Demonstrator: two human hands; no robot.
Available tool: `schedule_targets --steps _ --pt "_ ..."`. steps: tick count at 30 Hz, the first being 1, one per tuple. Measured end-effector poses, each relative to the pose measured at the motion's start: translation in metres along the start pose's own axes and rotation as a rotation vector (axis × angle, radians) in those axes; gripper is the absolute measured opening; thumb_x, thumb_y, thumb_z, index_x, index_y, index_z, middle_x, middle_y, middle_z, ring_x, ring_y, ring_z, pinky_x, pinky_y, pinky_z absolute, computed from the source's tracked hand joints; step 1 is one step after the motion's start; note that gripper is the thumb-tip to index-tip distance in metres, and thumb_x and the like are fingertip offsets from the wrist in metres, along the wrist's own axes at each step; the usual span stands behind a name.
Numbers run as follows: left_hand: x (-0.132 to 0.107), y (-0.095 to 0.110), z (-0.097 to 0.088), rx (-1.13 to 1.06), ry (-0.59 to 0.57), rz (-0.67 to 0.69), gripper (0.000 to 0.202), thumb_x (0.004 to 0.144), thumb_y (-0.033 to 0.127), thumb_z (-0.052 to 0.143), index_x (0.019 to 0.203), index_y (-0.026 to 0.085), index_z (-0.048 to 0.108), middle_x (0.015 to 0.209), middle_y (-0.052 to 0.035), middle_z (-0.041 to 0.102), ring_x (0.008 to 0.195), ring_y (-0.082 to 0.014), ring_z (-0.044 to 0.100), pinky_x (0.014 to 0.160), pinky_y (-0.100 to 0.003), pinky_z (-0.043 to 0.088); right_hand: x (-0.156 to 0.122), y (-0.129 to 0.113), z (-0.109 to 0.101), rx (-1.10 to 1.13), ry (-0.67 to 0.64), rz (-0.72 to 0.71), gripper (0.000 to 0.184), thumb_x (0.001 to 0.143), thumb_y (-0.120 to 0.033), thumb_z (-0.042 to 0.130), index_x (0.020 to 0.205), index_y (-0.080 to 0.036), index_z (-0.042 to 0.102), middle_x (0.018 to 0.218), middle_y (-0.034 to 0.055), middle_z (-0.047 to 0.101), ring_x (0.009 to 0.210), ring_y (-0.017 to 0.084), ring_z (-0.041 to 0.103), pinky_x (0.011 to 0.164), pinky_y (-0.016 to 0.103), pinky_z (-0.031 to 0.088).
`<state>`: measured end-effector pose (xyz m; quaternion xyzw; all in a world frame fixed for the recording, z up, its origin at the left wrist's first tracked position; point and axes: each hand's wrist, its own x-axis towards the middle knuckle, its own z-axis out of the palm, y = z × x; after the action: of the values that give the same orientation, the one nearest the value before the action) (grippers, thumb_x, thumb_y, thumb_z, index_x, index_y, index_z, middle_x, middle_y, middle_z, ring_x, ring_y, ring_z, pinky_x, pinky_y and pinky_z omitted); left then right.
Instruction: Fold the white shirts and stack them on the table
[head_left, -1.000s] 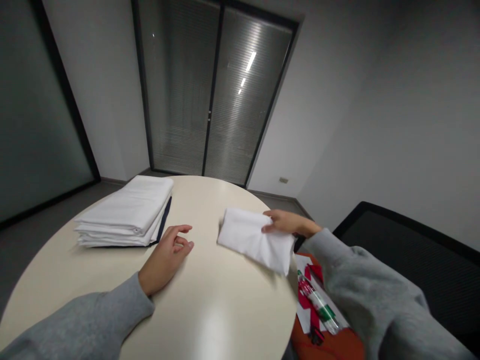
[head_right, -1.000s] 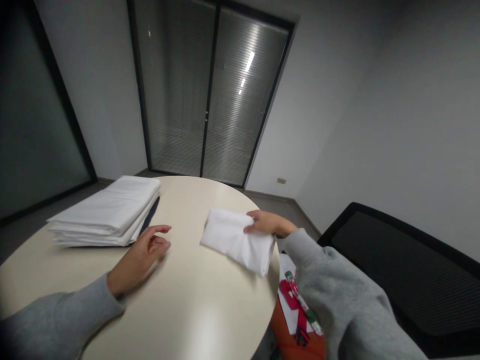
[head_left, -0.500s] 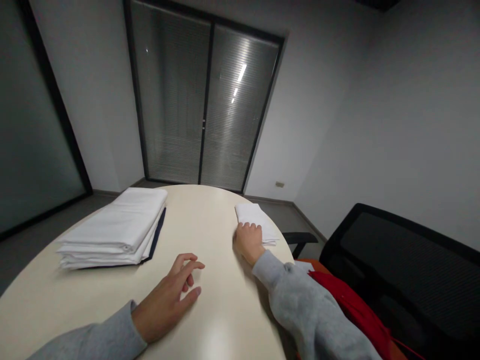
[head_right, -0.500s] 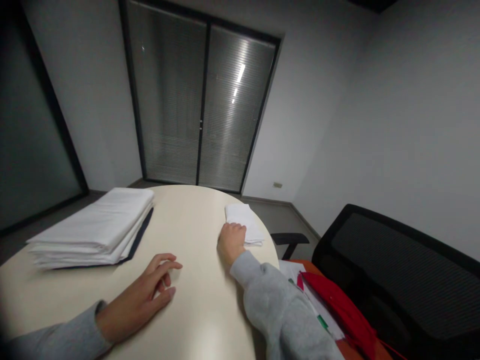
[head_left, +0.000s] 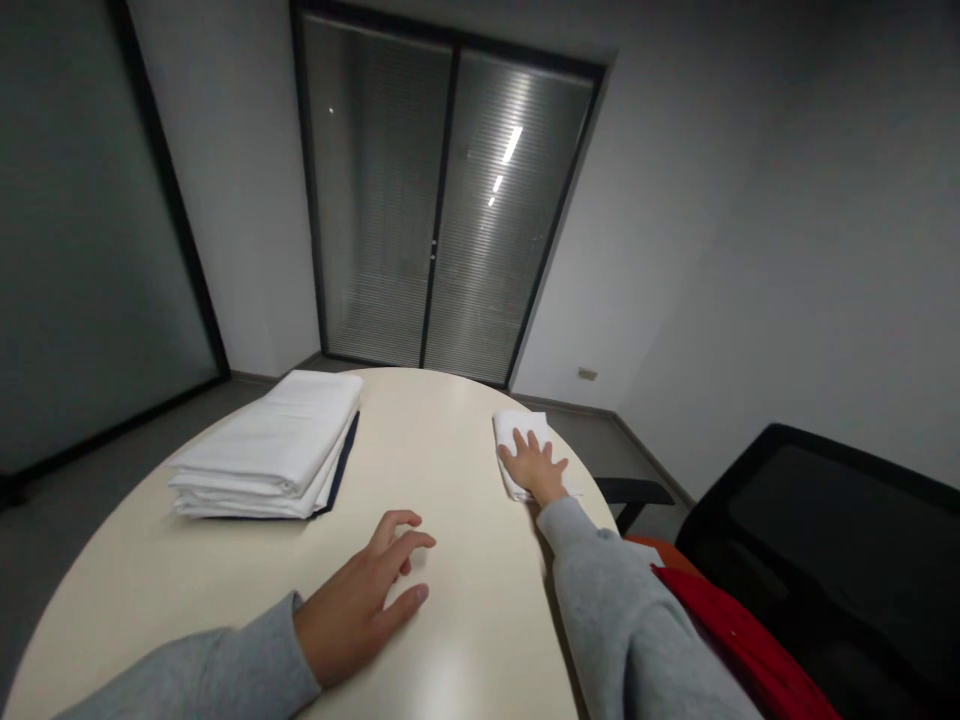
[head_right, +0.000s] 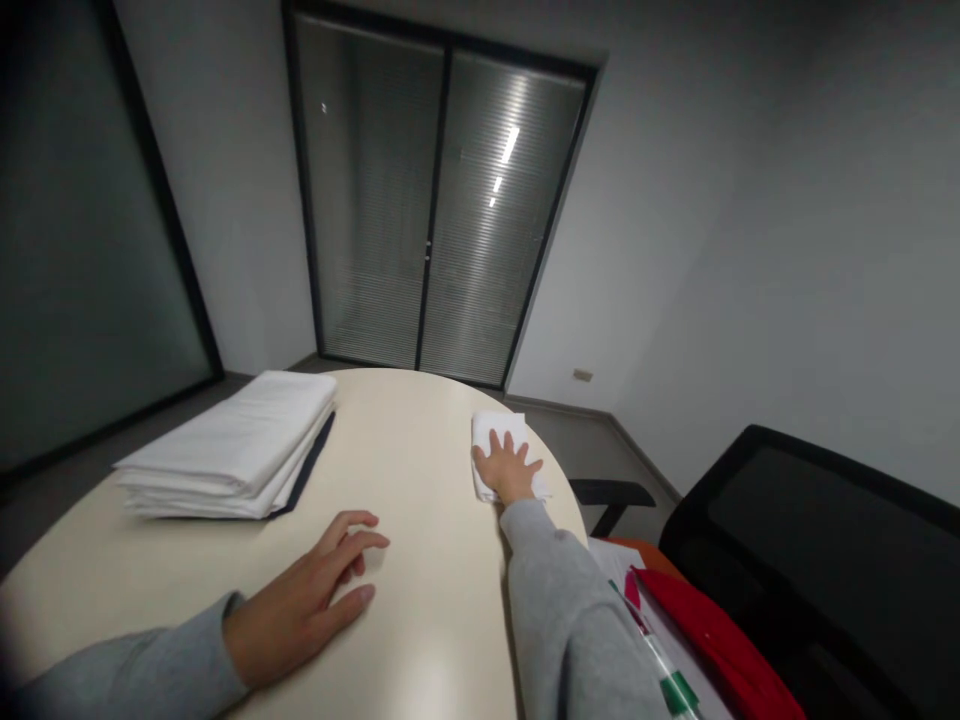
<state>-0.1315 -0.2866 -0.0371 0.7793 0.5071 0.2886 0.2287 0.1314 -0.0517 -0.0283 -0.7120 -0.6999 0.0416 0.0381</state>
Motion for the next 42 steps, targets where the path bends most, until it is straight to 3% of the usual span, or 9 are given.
schedule_targets --steps 6,10,14,20,24,28,32,36,42 --pt "0.008 0.007 -0.036 0.296 0.360 0.131 0.032 0.095 0.022 0.054 0.124 0.025 0.065 0.139 -0.0121 0.058 0.120 -0.0272 0.061 0.106 -0.046 0.050 -0.008 -0.017 0.015 -0.071 0.084 -0.028 0.062 0.105 -0.046 0.025 0.165 -0.028 0.027 0.171 0.0161 0.024 0.152 0.051 0.022 0.109 0.084 0.012" --pt "0.006 -0.004 -0.089 0.649 0.700 -0.084 0.040 0.097 0.032 0.056 0.134 0.021 0.062 0.148 -0.0158 0.056 0.140 -0.0366 0.047 0.118 -0.057 0.034 -0.025 -0.034 0.028 -0.148 0.192 -0.102 0.061 0.105 -0.041 0.032 0.163 -0.024 0.031 0.170 0.0174 0.028 0.151 0.053 0.023 0.109 0.083 0.015" --pt "-0.004 -0.033 -0.108 0.832 0.637 -0.338 0.059 0.091 0.036 0.059 0.146 0.014 0.054 0.151 -0.0214 0.055 0.140 -0.0409 0.049 0.120 -0.062 0.030 -0.036 -0.039 0.031 -0.167 0.278 -0.135 0.059 0.104 -0.041 0.035 0.160 -0.023 0.038 0.166 0.0189 0.035 0.149 0.051 0.031 0.108 0.082 0.021" --pt "-0.007 -0.049 -0.112 0.868 0.577 -0.387 0.048 0.097 0.034 0.046 0.138 0.017 0.063 0.135 -0.0157 0.070 0.123 -0.0339 0.065 0.109 -0.050 0.046 -0.052 -0.045 0.021 -0.054 0.448 -0.405 0.056 0.096 -0.029 0.046 0.151 -0.015 0.049 0.167 0.0175 0.034 0.156 0.038 0.024 0.124 0.069 0.006" --pt "-0.005 -0.033 -0.134 0.853 0.714 -0.412 0.045 0.104 0.039 0.035 0.133 0.018 0.064 0.110 -0.0133 0.078 0.098 -0.0306 0.074 0.081 -0.038 0.055 -0.070 -0.059 0.021 0.372 0.395 -0.618 0.058 0.095 -0.032 0.048 0.149 -0.013 0.046 0.162 0.0166 0.043 0.153 0.028 0.035 0.128 0.050 0.024" --pt "-0.010 0.013 -0.150 0.677 0.946 -0.330 0.044 0.105 0.046 0.038 0.133 0.020 0.059 0.104 -0.0097 0.076 0.087 -0.0278 0.073 0.074 -0.033 0.052 -0.088 -0.069 0.011 0.836 0.301 -0.615 0.071 0.096 -0.051 0.054 0.155 -0.016 0.035 0.162 0.0167 0.041 0.151 0.027 0.039 0.125 0.048 0.032" --pt "0.005 0.049 -0.147 0.254 0.959 -0.244 0.045 0.101 0.053 0.044 0.131 0.022 0.057 0.104 -0.0055 0.073 0.086 -0.0245 0.071 0.076 -0.033 0.052 -0.102 -0.065 -0.010 1.130 0.210 -0.565 0.072 0.099 -0.058 0.042 0.157 -0.018 0.025 0.165 0.0184 0.035 0.145 0.026 0.048 0.118 0.045 0.043" --pt "0.041 0.020 -0.117 -0.073 0.634 -0.255 0.046 0.101 0.048 0.041 0.131 0.016 0.057 0.098 -0.0067 0.074 0.087 -0.0242 0.071 0.080 -0.038 0.056 -0.105 -0.044 -0.003 1.042 0.248 -0.391 0.069 0.099 -0.059 0.042 0.152 -0.016 0.034 0.151 0.0189 0.054 0.142 0.029 0.051 0.118 0.047 0.042" --pt "0.048 -0.031 -0.056 0.409 0.452 -0.023 0.037 0.100 0.027 0.049 0.133 0.015 0.060 0.144 -0.0167 0.062 0.136 -0.0303 0.056 0.117 -0.050 0.042 -0.105 -0.018 0.029 0.519 0.246 -0.420 0.062 0.094 -0.035 0.048 0.150 -0.009 0.045 0.142 0.0221 0.059 0.130 0.034 0.058 0.115 0.051 0.043"
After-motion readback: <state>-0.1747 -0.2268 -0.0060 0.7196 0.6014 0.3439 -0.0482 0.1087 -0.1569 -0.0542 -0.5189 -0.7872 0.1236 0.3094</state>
